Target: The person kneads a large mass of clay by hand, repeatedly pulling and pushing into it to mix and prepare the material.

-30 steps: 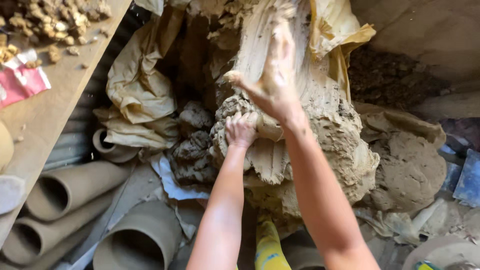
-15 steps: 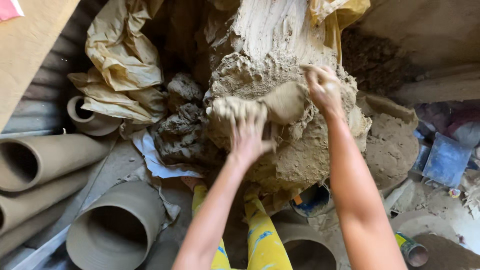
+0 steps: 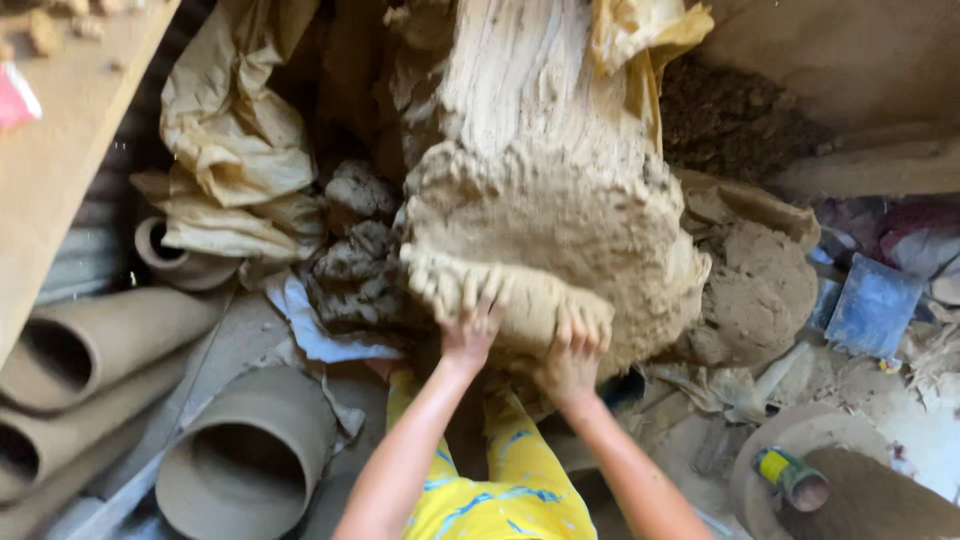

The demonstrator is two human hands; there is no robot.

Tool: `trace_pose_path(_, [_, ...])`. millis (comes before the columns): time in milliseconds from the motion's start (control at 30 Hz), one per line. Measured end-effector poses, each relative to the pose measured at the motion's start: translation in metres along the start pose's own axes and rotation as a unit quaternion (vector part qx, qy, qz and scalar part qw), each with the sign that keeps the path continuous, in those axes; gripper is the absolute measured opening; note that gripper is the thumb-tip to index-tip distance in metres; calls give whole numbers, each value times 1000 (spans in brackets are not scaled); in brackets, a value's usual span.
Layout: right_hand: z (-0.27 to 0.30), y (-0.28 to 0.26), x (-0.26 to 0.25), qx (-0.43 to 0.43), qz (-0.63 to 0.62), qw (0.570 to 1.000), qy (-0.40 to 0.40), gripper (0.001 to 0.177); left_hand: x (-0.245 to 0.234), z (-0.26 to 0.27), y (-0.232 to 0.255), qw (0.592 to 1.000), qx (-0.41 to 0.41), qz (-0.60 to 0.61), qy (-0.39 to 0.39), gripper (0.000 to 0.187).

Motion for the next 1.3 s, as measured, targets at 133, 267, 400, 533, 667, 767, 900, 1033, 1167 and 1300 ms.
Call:
trace_pose_path(133, [-59, 40, 36, -33, -19, 996, 83, 110, 60, -42, -13, 999, 3, 28, -29, 37])
trace_pose_path(267, [-144, 104, 70, -23, 74, 997, -3, 65, 117, -100, -31, 986, 11, 98, -136, 16])
trace_pose_path(400, [-188, 132, 80, 0, 18, 1000, -26, 36, 139, -132, -39, 984, -41, 119, -129, 25])
trace_pose_path(533, [-182, 123, 70, -12, 5, 1000, 26, 27, 149, -130, -40, 981, -40, 147, -116, 28])
trace_pose_path(667, [-112, 94, 76, 40, 79, 983, 161, 13, 130, -76, -27, 994, -29, 98, -26, 24])
trace_pose_path(767, [-7, 49, 44, -16, -4, 951, 308, 25, 68, 5, -10, 988, 6, 154, 1, 20])
trace_pose_path(900, [80, -24, -27, 42, -123, 958, 255, 21, -37, 66, -13, 970, 38, 236, 55, 16])
trace_pose_path(1033, [54, -49, -131, 4, -89, 982, 164, 26, -108, 49, -15, 936, -13, 350, 24, 15])
trace_pose_path(1167, [-60, -39, -188, -98, 86, 990, 51, 23, -128, -12, -33, 911, -106, 347, -196, 66])
trace_pose_path(1300, [-140, -27, -153, -164, 148, 974, 53, 43, -97, -91, -72, 909, -54, 310, -272, 129])
Point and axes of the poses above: each hand's wrist, its own z-axis away from the middle knuckle, its own x-axis out of the palm, y = z × x, the point moved 3 cm from there along -z, towards the middle knuckle, and after that the axes turned 5 degrees about -y, right-handed, at the moved point
